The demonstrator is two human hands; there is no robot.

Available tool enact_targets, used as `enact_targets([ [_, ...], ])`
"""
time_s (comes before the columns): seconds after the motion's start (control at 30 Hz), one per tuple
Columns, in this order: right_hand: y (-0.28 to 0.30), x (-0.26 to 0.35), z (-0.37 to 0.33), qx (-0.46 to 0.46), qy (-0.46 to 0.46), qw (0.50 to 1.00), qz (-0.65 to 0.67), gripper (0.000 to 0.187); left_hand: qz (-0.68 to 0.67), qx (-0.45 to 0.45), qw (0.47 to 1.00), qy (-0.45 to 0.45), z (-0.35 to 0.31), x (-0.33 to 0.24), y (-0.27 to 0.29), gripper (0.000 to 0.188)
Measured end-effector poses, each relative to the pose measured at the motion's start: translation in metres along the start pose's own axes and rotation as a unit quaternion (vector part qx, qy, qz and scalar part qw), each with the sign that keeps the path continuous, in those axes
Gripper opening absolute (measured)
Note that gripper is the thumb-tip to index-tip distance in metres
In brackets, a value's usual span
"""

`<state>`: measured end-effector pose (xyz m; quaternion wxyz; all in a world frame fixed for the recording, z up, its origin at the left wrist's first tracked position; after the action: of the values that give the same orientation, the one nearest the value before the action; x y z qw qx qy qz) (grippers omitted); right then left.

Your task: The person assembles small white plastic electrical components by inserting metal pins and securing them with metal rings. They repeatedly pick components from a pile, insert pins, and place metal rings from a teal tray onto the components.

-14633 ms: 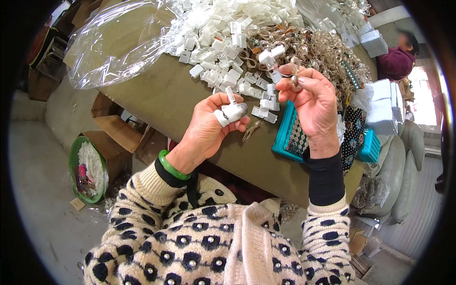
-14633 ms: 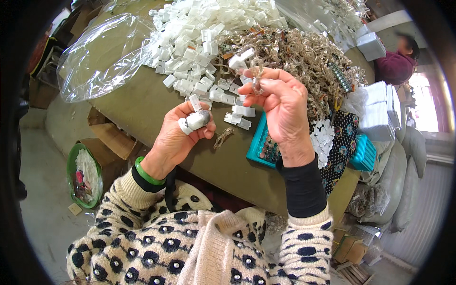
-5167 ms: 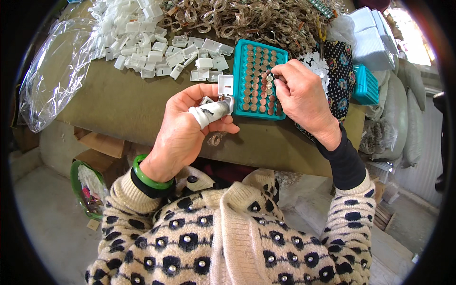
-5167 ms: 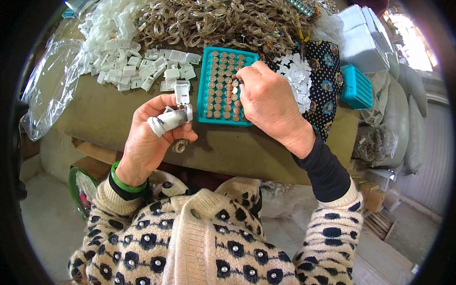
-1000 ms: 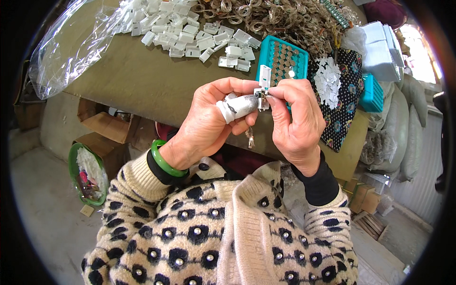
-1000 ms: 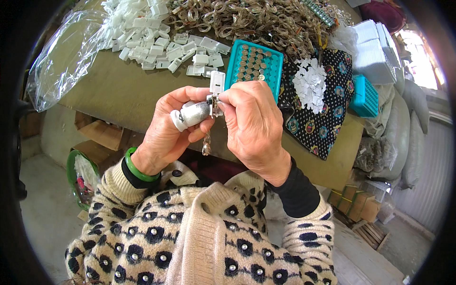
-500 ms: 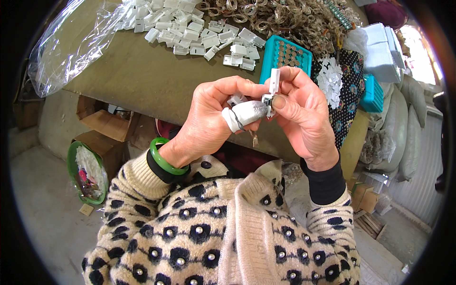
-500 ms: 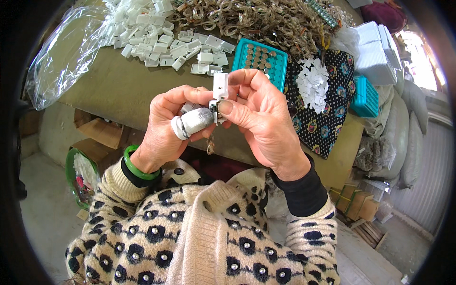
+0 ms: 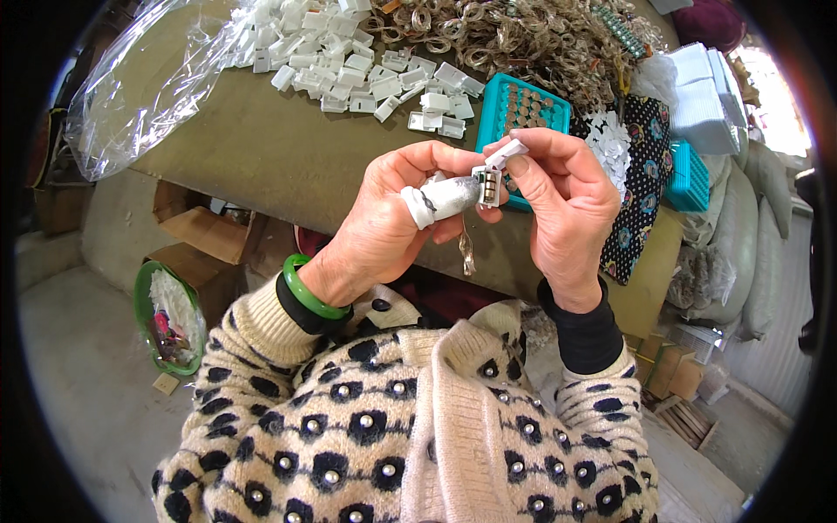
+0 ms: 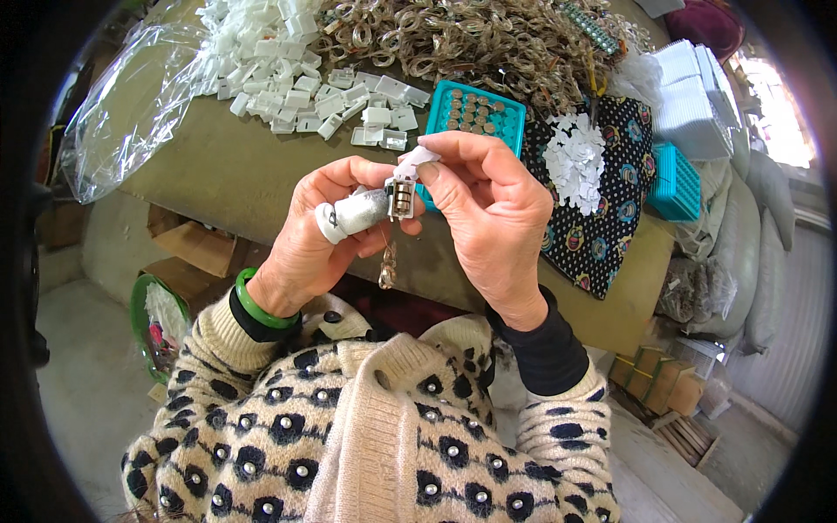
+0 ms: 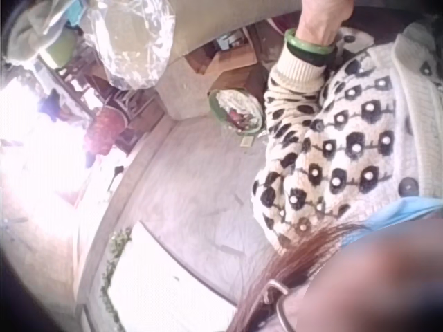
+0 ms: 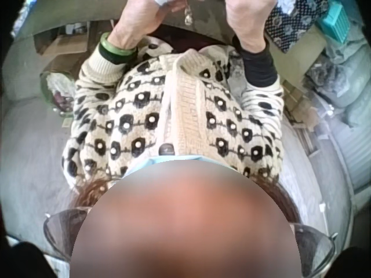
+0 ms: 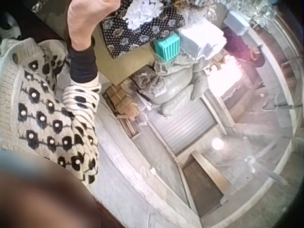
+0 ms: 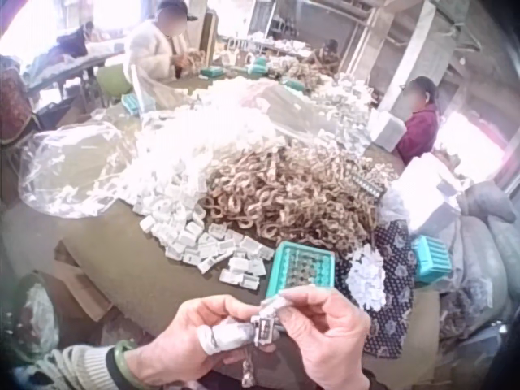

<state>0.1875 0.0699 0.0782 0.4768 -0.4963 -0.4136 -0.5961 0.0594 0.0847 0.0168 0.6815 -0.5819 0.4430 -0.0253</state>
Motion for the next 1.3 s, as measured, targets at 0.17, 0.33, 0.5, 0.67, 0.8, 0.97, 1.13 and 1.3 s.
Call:
enact_targets([
  [0.17, 0.002, 0.008, -0.006, 0.001, 0.009, 0.999, -0.044, 0.018, 0.011, 0.003, 1.000, 0.014, 0.000, 0.003, -0.006, 0.020],
  [0.33, 0.000, 0.026, -0.015, -0.032, 0.149, 0.977, -0.149, 0.014, 0.048, -0.029, 0.998, -0.019, -0.001, 0.003, -0.005, 0.018],
  [0.5, -0.012, 0.044, -0.023, 0.010, 0.349, 0.918, -0.188, 0.022, 0.109, -0.058, 0.990, -0.075, -0.005, -0.001, -0.003, 0.020],
  [0.67, -0.017, 0.020, -0.020, 0.109, 0.194, 0.970, -0.101, 0.034, 0.006, -0.053, 0.998, -0.027, -0.002, 0.008, 0.001, 0.024],
  [0.8, -0.015, 0.012, -0.025, 0.042, 0.170, 0.984, -0.047, 0.037, -0.045, -0.024, 0.999, -0.006, -0.002, 0.013, -0.002, 0.026],
  [0.97, -0.020, 0.010, -0.027, 0.034, 0.176, 0.983, -0.046, 0.032, -0.061, -0.030, 0.998, -0.012, -0.004, 0.016, -0.004, 0.027],
  [1.13, -0.021, 0.015, -0.031, 0.003, 0.201, 0.976, -0.087, 0.024, -0.173, 0.053, 0.983, 0.029, -0.004, 0.016, -0.018, 0.014],
  [1.3, -0.027, 0.024, -0.034, -0.006, 0.302, 0.939, -0.162, 0.025, -0.200, 0.016, 0.975, 0.092, -0.007, 0.033, -0.012, 0.014],
])
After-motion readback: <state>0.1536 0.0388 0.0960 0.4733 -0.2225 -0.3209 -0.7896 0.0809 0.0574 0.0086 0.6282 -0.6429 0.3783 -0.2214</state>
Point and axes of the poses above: each hand's wrist, its own z-axis towards the middle knuckle, its own y-axis out of the back of the hand, x = y × z, the point moved 9 cm from there along z, towards the middle knuckle, and after that the axes turned 2 degrees about -x, right-handed, at the moved point
